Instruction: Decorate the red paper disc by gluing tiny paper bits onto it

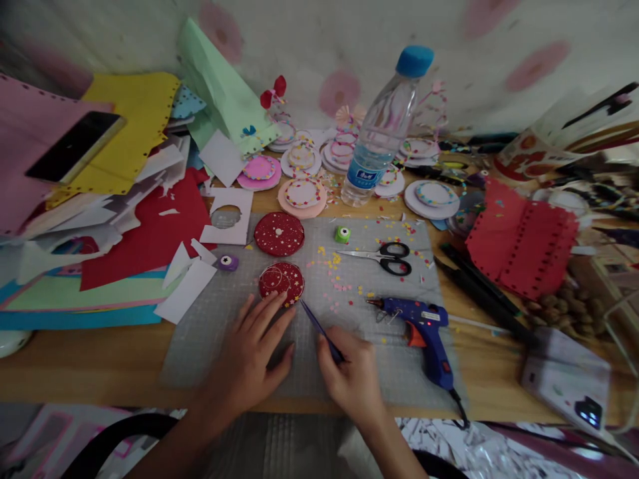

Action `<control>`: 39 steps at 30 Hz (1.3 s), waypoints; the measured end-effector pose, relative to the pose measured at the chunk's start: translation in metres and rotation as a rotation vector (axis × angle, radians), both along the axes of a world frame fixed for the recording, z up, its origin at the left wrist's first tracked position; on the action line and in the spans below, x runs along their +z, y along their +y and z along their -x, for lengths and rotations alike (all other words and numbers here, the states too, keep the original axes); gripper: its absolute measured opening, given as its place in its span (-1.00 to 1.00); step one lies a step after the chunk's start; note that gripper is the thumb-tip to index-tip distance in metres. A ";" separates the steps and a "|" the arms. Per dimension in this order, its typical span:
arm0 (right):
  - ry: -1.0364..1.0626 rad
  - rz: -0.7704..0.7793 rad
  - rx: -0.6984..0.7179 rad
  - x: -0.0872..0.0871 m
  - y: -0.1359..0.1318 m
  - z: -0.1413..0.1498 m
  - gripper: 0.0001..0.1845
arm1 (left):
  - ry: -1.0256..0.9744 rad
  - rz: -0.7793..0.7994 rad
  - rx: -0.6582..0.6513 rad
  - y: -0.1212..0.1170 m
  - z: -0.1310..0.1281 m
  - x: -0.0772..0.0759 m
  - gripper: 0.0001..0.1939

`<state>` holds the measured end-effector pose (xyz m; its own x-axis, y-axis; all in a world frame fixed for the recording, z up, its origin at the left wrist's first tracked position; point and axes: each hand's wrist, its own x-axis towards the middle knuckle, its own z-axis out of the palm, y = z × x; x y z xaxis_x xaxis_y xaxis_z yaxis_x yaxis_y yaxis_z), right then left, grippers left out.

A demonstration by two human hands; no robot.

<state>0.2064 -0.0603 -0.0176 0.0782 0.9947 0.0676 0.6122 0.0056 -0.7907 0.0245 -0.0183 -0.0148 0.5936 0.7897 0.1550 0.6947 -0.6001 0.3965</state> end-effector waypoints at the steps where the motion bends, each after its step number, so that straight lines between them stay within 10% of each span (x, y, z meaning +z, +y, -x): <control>1: -0.007 -0.007 0.008 0.000 0.000 0.001 -0.61 | -0.001 -0.003 0.001 0.000 0.000 0.000 -0.52; 32: 0.004 -0.008 -0.014 0.001 0.000 0.005 -0.60 | 0.002 -0.002 -0.005 0.000 0.001 0.000 -0.52; 39: -0.109 -0.053 -0.069 0.022 -0.010 -0.035 -0.78 | 0.003 -0.006 -0.080 0.012 0.010 0.004 -0.51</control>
<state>0.2416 -0.0702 0.0044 0.1358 0.9820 0.1313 0.6949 0.0000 -0.7191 0.0150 -0.0067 -0.0110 0.6551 0.7390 0.1575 0.6461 -0.6559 0.3903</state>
